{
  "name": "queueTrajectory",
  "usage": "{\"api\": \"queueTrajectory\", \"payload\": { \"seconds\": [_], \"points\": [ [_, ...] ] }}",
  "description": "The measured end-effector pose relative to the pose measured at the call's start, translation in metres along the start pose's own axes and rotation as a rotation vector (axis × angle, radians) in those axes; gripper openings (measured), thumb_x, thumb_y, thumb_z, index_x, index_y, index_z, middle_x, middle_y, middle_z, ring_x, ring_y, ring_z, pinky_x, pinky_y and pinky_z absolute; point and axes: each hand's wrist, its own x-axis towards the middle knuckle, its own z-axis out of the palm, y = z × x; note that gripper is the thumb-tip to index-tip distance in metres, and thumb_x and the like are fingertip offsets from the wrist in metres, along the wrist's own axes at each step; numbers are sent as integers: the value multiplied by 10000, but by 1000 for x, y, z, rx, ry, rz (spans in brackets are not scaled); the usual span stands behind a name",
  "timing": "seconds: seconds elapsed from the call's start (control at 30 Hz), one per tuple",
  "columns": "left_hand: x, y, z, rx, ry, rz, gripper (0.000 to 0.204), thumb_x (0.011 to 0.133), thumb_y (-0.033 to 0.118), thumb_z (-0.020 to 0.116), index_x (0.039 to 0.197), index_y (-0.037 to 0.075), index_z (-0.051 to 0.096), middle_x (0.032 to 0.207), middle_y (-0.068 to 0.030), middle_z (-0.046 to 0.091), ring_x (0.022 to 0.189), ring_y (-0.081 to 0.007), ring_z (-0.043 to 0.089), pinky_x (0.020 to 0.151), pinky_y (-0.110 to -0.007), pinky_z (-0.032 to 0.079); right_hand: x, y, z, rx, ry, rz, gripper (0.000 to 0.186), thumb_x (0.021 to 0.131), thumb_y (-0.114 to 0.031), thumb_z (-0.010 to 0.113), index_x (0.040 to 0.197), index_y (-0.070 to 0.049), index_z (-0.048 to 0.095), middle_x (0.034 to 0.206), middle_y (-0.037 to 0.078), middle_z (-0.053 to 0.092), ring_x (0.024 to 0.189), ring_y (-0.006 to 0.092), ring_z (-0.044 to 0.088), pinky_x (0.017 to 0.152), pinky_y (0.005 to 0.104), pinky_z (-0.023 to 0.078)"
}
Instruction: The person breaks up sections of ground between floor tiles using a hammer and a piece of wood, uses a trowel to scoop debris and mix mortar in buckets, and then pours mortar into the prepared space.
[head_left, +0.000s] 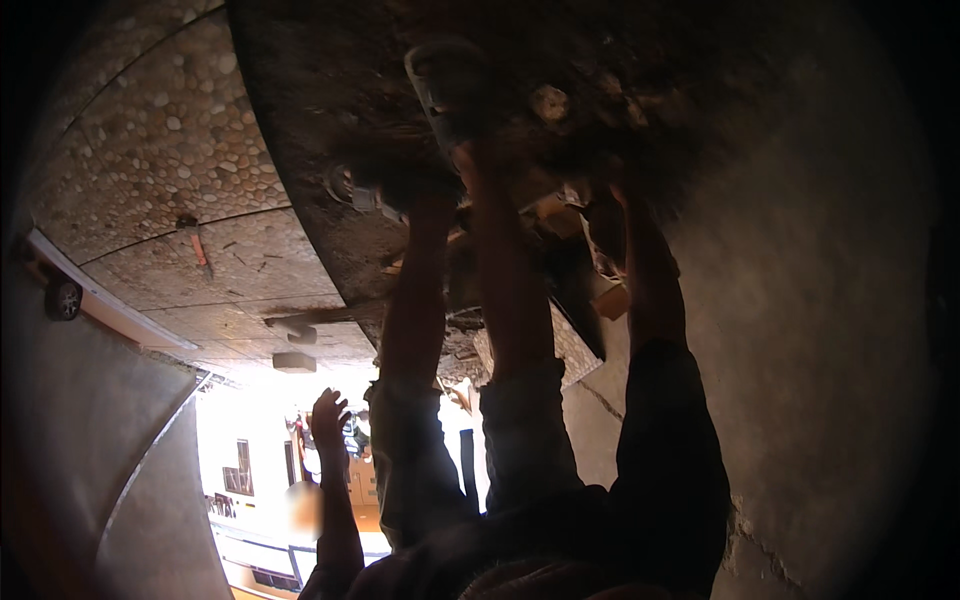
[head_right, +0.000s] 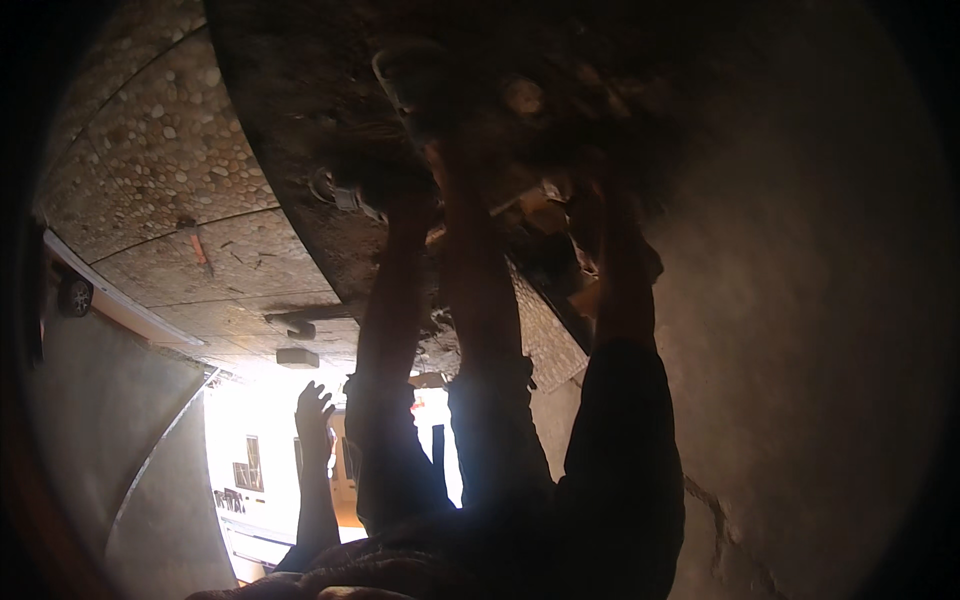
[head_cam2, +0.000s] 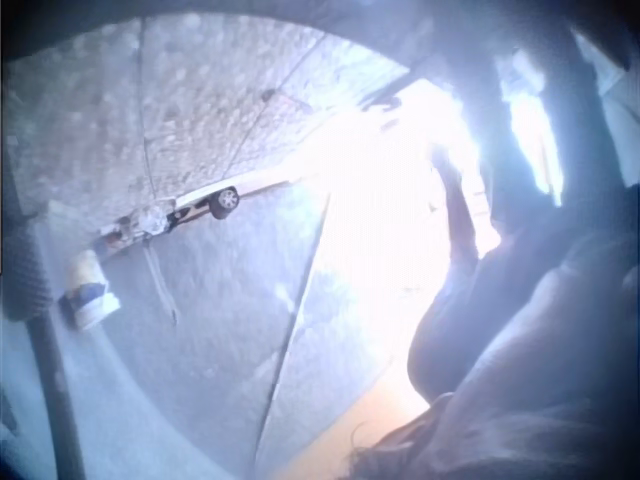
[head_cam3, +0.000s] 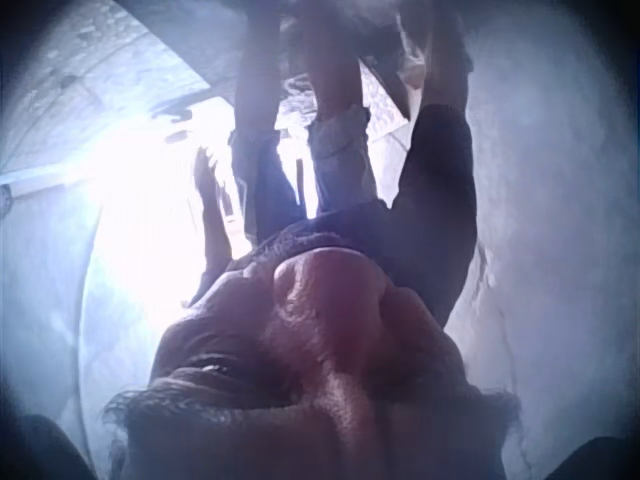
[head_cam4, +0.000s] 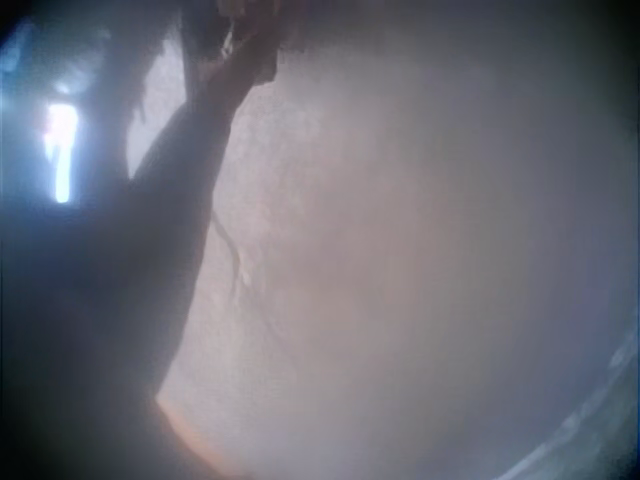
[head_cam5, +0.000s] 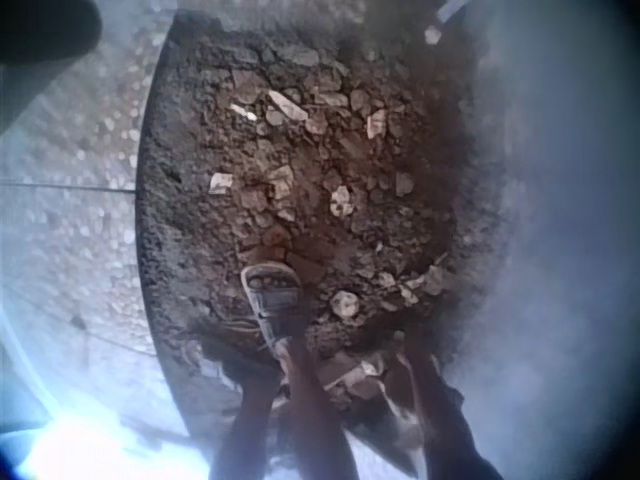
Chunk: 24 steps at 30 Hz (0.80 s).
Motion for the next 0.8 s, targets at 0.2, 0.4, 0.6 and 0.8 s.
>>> {"api": "queueTrajectory", "payload": {
  "seconds": [0.2, 0.4, 0.6, 0.8],
  "points": [
    [-6, 17, 21, -57, -10, 21, 450, 941, 289, 488, 1316, 52, 415, 1215, -105, 533, 1061, -200, 560, 869, -326, 453, -32, 10, -20, 8, -4, 41, 440, 777, -181, 607, 1191, -73, 505, 1102, 173, 580, 928, 325, 609, 774, 401, 494],
    [-22, 18, 25, -220, -50, 76, 421, 937, 279, 504, 1298, 71, 442, 1182, -82, 556, 1026, -188, 575, 844, -304, 455, -153, 7, -70, 30, 26, 38, 422, 791, -223, 620, 1168, -69, 507, 1095, 175, 576, 928, 342, 610, 772, 411, 497],
    [-43, 46, 44, -363, -107, 227, 457, 908, 218, 523, 1325, 65, 416, 1188, -108, 539, 1097, -229, 537, 917, -340, 441, -281, -22, -216, 35, 364, 22, 355, 810, -242, 626, 1104, -70, 525, 1023, 170, 600, 917, 359, 611, 752, 421, 499],
    [-107, 197, 114, 233, -143, 944, 656, 772, 91, 612, 1369, 82, 342, 1326, -167, 428, 1233, -298, 424, 984, -387, 400, -358, -112, -349, -137, 823, -365, 179, 813, -123, 579, 968, -53, 523, 803, 163, 581, 814, 369, 603, 694, 457, 476]
  ]
}}
